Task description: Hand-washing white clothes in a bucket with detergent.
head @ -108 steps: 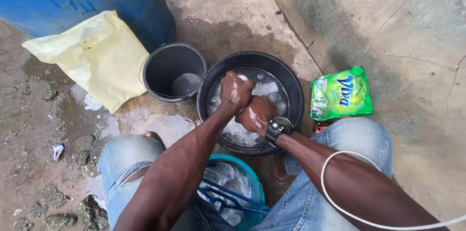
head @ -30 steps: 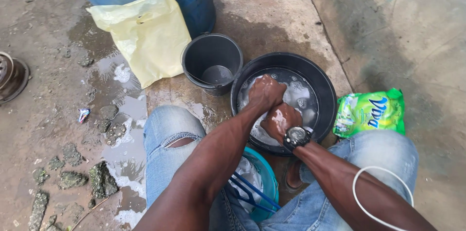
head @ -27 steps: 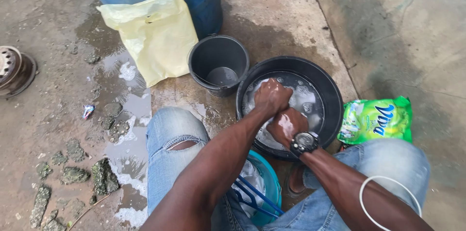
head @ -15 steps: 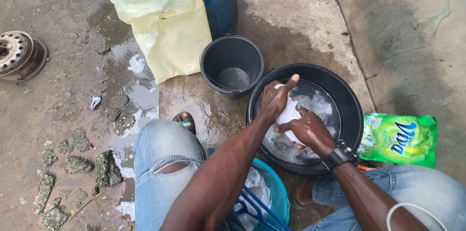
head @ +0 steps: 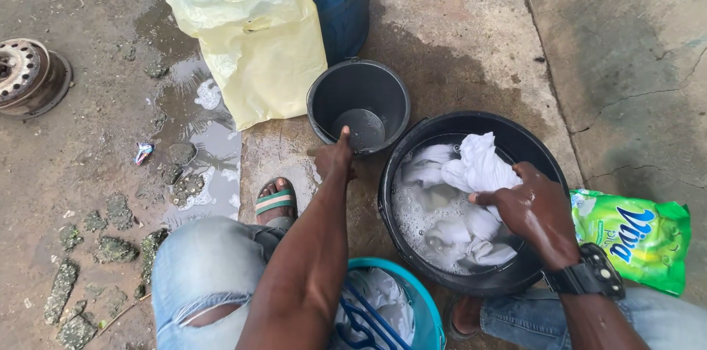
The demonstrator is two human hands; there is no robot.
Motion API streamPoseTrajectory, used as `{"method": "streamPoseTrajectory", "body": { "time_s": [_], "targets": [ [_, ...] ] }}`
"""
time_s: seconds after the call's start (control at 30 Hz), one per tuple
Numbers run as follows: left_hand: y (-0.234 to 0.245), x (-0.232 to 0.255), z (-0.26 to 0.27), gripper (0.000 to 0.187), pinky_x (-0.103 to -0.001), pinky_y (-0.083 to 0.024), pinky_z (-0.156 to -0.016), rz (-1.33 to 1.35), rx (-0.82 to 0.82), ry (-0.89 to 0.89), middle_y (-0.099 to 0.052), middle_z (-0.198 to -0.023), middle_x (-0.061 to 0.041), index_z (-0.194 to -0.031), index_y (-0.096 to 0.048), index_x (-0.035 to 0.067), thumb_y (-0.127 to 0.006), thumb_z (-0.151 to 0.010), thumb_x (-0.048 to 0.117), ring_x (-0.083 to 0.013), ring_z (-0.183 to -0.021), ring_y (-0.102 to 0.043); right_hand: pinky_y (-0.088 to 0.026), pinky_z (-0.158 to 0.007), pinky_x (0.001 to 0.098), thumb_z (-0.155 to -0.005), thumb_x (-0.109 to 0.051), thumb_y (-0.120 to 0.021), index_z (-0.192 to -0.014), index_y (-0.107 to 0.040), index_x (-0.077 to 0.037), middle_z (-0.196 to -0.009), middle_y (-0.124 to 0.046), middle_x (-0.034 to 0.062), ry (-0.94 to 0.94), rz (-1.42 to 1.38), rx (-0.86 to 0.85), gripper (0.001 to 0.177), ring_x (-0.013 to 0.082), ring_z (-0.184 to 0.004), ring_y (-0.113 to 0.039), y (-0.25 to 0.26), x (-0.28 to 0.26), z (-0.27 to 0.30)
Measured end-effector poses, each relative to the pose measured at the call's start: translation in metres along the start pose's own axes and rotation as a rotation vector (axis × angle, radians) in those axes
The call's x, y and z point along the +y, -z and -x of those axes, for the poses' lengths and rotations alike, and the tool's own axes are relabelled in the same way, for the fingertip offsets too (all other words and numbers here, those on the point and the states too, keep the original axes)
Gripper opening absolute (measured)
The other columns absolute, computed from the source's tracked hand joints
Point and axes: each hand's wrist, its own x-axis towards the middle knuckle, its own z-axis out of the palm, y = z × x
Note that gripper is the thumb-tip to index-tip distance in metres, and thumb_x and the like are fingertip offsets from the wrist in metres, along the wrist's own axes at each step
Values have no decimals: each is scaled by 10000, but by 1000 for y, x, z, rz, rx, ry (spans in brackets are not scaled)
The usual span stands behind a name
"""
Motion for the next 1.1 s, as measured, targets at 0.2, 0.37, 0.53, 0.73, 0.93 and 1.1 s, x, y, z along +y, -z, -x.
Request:
{"method": "streamPoseTrajectory", "body": {
  "time_s": [0.2,0.37,0.53,0.73,0.93,1.1],
  "targets": [
    [-43,-72,-97,450,-409,-637,-488,387,-137,-14,-710,-930,-247,-1111,-664,-255,-633,-846,108,-319,-639,-712,-525,-1019,452,-607,-559,-887,-1367,-609,5,-1279,-682,285,-15,65,-79,986,418,-1175,-681,2,0,2],
    [-38,-102,-89,374,-407,-534,-605,482,83,28,-716,-959,-209,-1147,-623,-50,-620,-783,39,-294,-751,-682,-526,-1024,456,-621,-556,-880,-1402,-590,-5,-1271,-685,294,-13,88,-108,999,425,-1172,-687,1,-7,0],
    [-41,-125,-98,373,-417,-451,-552,403,43,134,-692,-917,-166,-1092,-622,-65,-724,-737,-18,-254,-694,-601,-518,-1042,461,-613,-585,-889,-1441,-559,-24,-1281,-670,298,-17,109,-135,1054,437,-1187,-678,-7,-8,-1],
    [-40,-109,-98,363,-391,-461,-552,422,12,52,-670,-868,-118,-1111,-647,-28,-661,-748,-40,-197,-620,-545,-524,-1051,463,-614,-604,-876,-1467,-558,-75,-1273,-691,292,-21,139,-154,1053,435,-1194,-685,-10,-13,0],
    [-22,-49,-84,532,-407,-611,-757,376,283,-322,-682,-1015,-203,-1279,-552,-38,-605,-749,-36,-275,-784,-700,-514,-1057,455,-599,-575,-897,-1468,-561,-81,-1302,-677,281,-13,95,-141,1055,429,-1205,-675,-7,-13,-1],
    [15,-5,-60,509,-494,-561,-907,122,438,-730,-648,-1093,-287,-1142,-633,-124,-589,-638,-71,-392,-975,-673,-516,-1048,441,-602,-554,-908,-1465,-568,-84,-1292,-686,270,-15,58,-143,1040,413,-1206,-676,0,-19,5]
  ]
}}
